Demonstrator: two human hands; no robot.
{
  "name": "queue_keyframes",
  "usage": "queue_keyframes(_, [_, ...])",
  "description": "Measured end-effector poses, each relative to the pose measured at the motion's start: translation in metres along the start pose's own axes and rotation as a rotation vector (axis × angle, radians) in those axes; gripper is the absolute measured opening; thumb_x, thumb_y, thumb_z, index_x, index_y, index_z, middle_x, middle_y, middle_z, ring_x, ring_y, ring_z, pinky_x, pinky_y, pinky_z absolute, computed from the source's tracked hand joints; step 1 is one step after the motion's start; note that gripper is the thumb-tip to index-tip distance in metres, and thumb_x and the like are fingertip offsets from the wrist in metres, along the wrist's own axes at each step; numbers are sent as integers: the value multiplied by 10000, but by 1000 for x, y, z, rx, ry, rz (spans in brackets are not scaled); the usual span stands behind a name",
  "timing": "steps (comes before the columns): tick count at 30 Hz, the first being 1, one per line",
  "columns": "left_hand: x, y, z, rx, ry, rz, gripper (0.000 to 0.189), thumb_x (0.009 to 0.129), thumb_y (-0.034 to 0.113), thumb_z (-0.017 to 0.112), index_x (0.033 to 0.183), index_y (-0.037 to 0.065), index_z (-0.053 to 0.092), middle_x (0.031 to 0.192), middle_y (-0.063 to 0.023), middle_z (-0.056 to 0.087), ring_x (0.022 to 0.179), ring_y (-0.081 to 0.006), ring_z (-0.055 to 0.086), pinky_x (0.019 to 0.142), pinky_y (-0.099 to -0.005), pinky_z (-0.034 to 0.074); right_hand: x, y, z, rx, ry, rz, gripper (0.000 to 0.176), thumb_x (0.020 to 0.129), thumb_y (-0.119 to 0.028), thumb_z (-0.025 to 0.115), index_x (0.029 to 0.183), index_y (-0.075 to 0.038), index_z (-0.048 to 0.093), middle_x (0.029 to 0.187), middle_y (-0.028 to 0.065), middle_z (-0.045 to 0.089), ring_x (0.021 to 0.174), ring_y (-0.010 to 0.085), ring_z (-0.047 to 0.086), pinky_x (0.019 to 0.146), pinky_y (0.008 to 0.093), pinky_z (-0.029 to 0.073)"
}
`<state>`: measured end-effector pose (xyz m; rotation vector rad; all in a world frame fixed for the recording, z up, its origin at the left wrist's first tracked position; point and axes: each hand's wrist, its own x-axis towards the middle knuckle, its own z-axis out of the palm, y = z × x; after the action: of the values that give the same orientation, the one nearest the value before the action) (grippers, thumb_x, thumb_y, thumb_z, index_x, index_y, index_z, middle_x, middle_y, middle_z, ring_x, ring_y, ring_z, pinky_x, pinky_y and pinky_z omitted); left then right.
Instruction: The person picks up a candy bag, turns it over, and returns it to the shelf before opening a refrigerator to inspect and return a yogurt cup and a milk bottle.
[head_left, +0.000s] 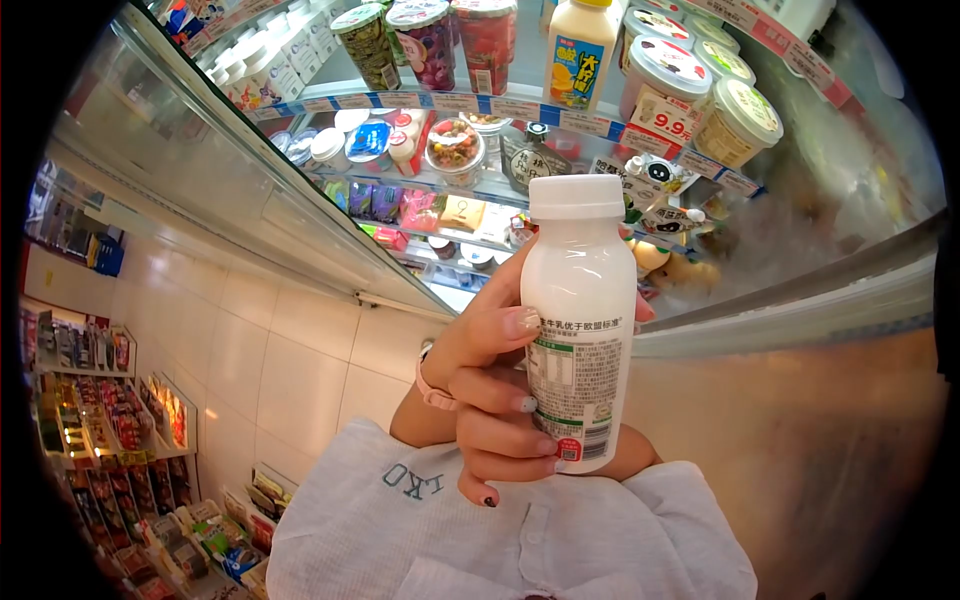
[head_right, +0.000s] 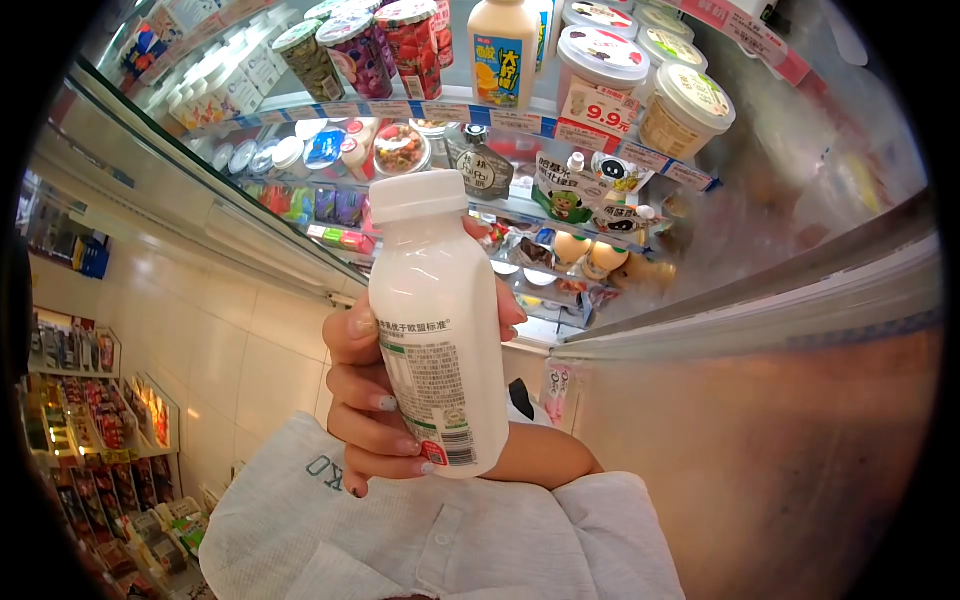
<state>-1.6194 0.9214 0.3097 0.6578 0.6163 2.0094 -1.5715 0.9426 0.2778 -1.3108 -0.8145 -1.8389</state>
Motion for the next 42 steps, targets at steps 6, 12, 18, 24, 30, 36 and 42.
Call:
queue_keyframes(6, [2,0,0,5,-1,1,778,707,380,593,1304,7,264,1232,-161,440,1116,-257,470,941,-391,345,0,-2,1,5,-17,12,319,826,-327,559,997,-79,456,884,103,530,896,257,474,978,485,254])
queue_keyframes(12, [3,-1,0,0,1,8,774,707,383,591,1302,7,269,1232,-159,441,1117,-255,470,943,-392,341,1,-3,0,-1,-30,19,327,822,-325,565,1005,-77,453,862,105,541,865,257,501,974,481,258])
queue_keyframes(18, [3,0,1,12,4,14,771,707,386,589,1300,6,274,1232,-157,441,1117,-254,469,944,-394,338,3,-4,-1,1,-44,33,337,819,-323,571,1013,-76,450,841,106,551,834,258,529,970,477,263])
queue_keyframes(24, [1,1,0,26,8,17,768,708,390,588,1298,6,280,1232,-156,442,1118,-252,469,946,-396,334,6,-7,-4,-3,-67,50,346,816,-321,577,1021,-74,447,819,107,561,803,258,556,965,474,267])
queue_keyframes(30, [-2,7,-1,100,17,42,766,708,393,586,1296,5,285,1232,-154,443,1118,-250,468,948,-398,331,18,-20,2,-172,62,-50,385,811,-366,566,1023,-64,453,775,120,578,764,257,564,946,460,292])
queue_keyframes(36, [-18,31,-6,810,59,292,733,696,439,584,1260,15,386,1227,-129,461,1134,-245,456,986,-437,266,-69,-53,43,-1059,664,-375,713,675,-533,623,1115,-3,441,831,152,584,835,283,546,884,417,363])
queue_keyframes(42, [-26,22,11,1192,226,511,619,573,307,756,1114,96,542,1167,-84,536,1105,-270,481,1003,-511,109,-35,-65,84,-3034,731,-87,688,470,-322,803,1031,-17,547,958,124,596,971,300,536,854,400,405])
